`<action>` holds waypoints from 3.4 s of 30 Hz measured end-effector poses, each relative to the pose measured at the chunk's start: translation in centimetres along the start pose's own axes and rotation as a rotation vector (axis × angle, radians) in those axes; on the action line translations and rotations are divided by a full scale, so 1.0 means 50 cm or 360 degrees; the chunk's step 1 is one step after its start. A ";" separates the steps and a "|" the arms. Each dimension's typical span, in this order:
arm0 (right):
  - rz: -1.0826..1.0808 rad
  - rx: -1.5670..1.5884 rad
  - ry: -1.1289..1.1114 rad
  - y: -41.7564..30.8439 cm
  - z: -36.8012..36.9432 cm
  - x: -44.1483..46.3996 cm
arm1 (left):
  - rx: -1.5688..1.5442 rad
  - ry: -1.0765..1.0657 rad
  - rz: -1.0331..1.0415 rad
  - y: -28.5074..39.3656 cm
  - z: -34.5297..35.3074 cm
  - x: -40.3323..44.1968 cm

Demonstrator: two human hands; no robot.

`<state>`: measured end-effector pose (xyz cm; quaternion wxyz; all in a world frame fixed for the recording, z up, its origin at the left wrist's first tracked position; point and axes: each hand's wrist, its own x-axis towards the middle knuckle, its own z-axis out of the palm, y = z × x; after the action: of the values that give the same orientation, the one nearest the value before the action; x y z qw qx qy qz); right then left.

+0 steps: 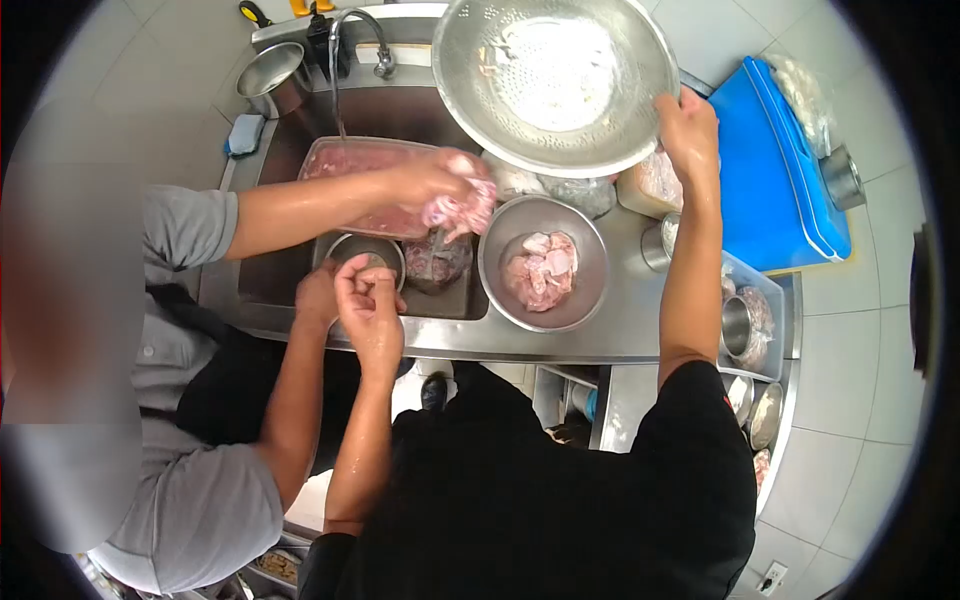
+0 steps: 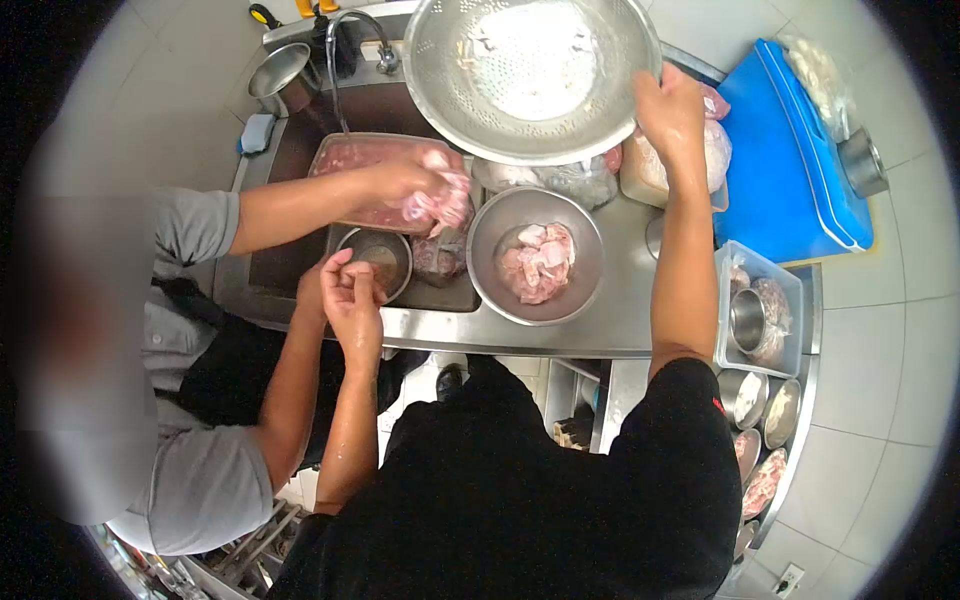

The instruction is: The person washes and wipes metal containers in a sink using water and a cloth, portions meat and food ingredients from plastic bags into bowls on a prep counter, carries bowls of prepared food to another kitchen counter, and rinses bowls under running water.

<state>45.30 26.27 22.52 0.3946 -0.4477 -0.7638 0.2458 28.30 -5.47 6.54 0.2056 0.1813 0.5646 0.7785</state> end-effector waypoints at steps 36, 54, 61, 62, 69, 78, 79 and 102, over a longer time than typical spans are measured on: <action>-0.0325 0.0246 -0.1386 0.059 0.818 0.151 | 0.0849 0.0002 -0.0445 -0.082 -0.219 0.599; -0.0110 0.0117 -0.0945 -0.006 0.670 0.135 | 0.1221 -0.1016 0.0500 -0.253 0.012 0.911; 0.1174 0.1458 -0.1214 -0.112 0.939 0.117 | 0.1900 -0.0701 0.0528 -0.158 -0.103 0.881; 0.1255 0.1481 -0.0962 -0.118 1.004 0.084 | 0.2053 -0.0637 0.0588 -0.149 -0.113 0.876; 0.0550 0.1396 -0.0806 -0.192 1.070 -0.237 | 0.2451 -0.1138 0.0629 -0.064 -0.081 0.925; -0.0939 -0.0381 -0.1452 0.106 0.973 0.026 | 0.2394 -0.1929 0.1007 -0.115 0.023 0.926; -0.1089 -0.0219 -0.1265 0.060 0.945 0.076 | 0.2491 -0.1855 0.1065 -0.136 0.025 0.918; 0.0227 0.1120 -0.0515 -0.108 1.033 -0.212 | 0.1492 -0.0535 0.0181 -0.174 -0.105 0.902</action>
<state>3.22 13.24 -6.91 0.3803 -0.2924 -0.6523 0.5868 -11.73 16.43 -1.06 0.1474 0.4077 0.8020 0.4110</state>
